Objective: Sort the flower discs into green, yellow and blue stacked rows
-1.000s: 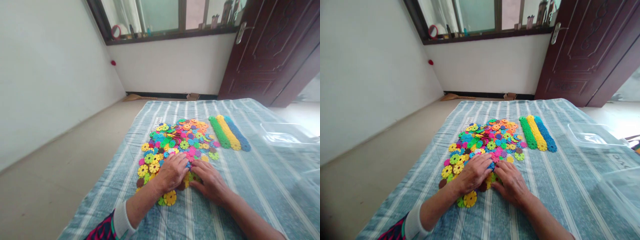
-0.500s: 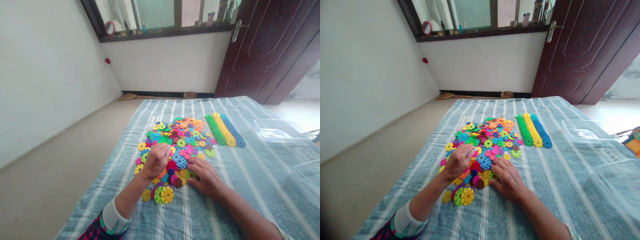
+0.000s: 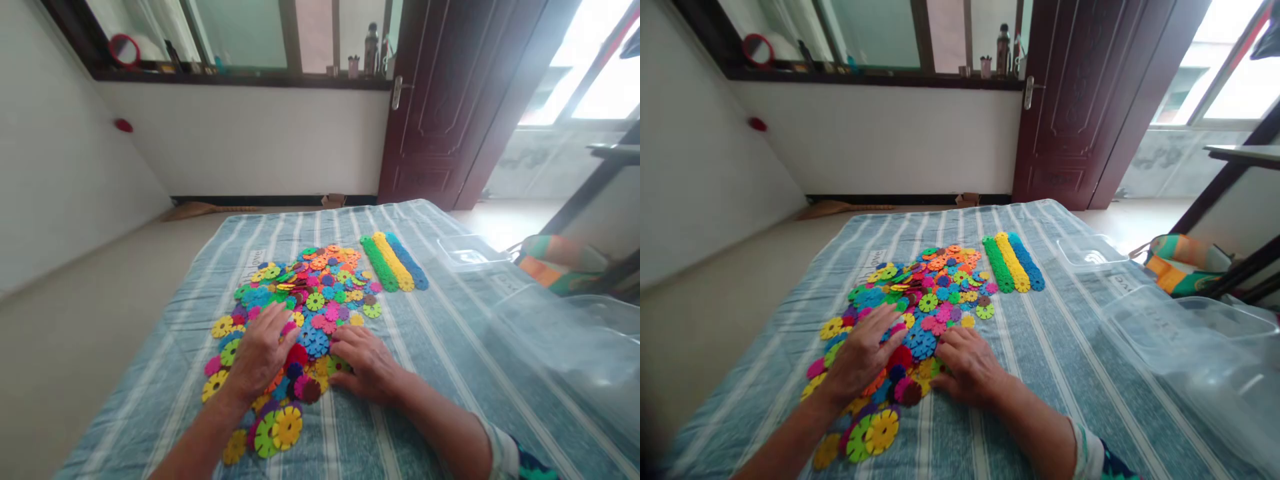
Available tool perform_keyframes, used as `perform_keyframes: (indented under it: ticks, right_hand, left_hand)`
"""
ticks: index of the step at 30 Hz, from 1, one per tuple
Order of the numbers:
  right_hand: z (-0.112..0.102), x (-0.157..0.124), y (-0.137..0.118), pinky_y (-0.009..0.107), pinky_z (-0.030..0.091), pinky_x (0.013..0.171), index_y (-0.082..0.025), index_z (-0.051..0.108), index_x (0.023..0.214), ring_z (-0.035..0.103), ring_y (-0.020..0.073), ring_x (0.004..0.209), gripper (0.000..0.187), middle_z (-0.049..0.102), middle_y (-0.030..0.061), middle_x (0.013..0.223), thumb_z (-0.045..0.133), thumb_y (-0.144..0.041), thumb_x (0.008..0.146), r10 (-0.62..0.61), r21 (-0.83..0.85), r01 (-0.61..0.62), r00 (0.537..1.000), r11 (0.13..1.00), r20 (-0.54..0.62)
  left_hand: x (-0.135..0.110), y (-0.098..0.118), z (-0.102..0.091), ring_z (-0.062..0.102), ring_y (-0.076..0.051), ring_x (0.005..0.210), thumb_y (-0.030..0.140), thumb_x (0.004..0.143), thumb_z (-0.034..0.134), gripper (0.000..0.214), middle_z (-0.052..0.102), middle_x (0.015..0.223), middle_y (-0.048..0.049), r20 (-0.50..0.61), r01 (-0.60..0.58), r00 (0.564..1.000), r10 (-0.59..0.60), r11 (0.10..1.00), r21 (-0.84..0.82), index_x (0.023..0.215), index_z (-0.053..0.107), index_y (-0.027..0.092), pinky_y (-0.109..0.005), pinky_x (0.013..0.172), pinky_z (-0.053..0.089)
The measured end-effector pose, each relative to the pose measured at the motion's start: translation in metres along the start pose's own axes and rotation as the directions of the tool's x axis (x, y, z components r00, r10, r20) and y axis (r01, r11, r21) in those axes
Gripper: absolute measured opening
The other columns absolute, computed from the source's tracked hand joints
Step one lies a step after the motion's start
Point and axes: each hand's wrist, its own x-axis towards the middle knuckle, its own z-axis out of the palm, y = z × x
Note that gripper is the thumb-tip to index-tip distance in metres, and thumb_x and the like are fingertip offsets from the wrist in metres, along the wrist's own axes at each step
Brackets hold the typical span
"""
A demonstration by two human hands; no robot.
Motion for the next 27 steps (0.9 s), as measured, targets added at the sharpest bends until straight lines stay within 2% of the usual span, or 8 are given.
perform_keyframes:
  ticks: [5,14,21,27]
  right_hand:
    - [0.000,0.000,0.000,0.039,0.047,0.089,-0.017,0.062,0.097,0.058,0.0241,0.101,0.027,0.066,0.0108,0.107,0.068,-0.041,0.086,-0.001,-0.004,0.001,1.000,1.000,0.006]
    - [0.006,-0.006,0.003,0.041,0.048,0.089,-0.017,0.063,0.099,0.059,0.0262,0.104,0.026,0.065,0.0130,0.112,0.067,-0.039,0.088,-0.032,0.024,0.033,0.999,0.999,-0.039]
    - [0.006,-0.008,0.002,0.042,0.049,0.090,-0.018,0.062,0.100,0.059,0.0265,0.105,0.023,0.065,0.0119,0.113,0.067,-0.037,0.088,-0.023,0.014,0.024,0.999,1.000,-0.023]
    - [0.007,-0.007,0.002,0.042,0.050,0.089,-0.018,0.062,0.099,0.060,0.0268,0.104,0.023,0.066,0.0124,0.111,0.070,-0.034,0.085,-0.037,0.012,0.037,0.999,0.999,-0.040]
  left_hand:
    - [-0.003,0.006,0.001,0.064,-0.028,0.114,0.046,0.097,0.045,0.040,0.069,0.119,-0.0152,0.090,0.018,0.996,-0.018,1.000,0.002,0.115,0.063,0.016,-0.044,0.096,0.054]
    - [-0.002,0.025,-0.008,0.066,-0.024,0.107,0.030,0.095,0.051,0.021,0.072,0.112,-0.0114,0.155,0.004,0.988,-0.002,1.000,-0.012,0.102,0.066,0.018,-0.041,0.094,0.054]
    - [0.001,0.030,-0.012,0.069,-0.024,0.100,0.023,0.093,0.051,0.017,0.074,0.105,-0.0109,0.098,-0.011,0.995,0.018,0.998,-0.069,0.100,0.066,0.018,-0.040,0.087,0.057]
    - [0.011,0.019,-0.014,0.069,-0.022,0.097,0.017,0.092,0.048,0.019,0.074,0.100,-0.0100,0.049,0.005,0.999,-0.001,0.996,-0.090,0.091,0.067,0.019,-0.037,0.087,0.058]
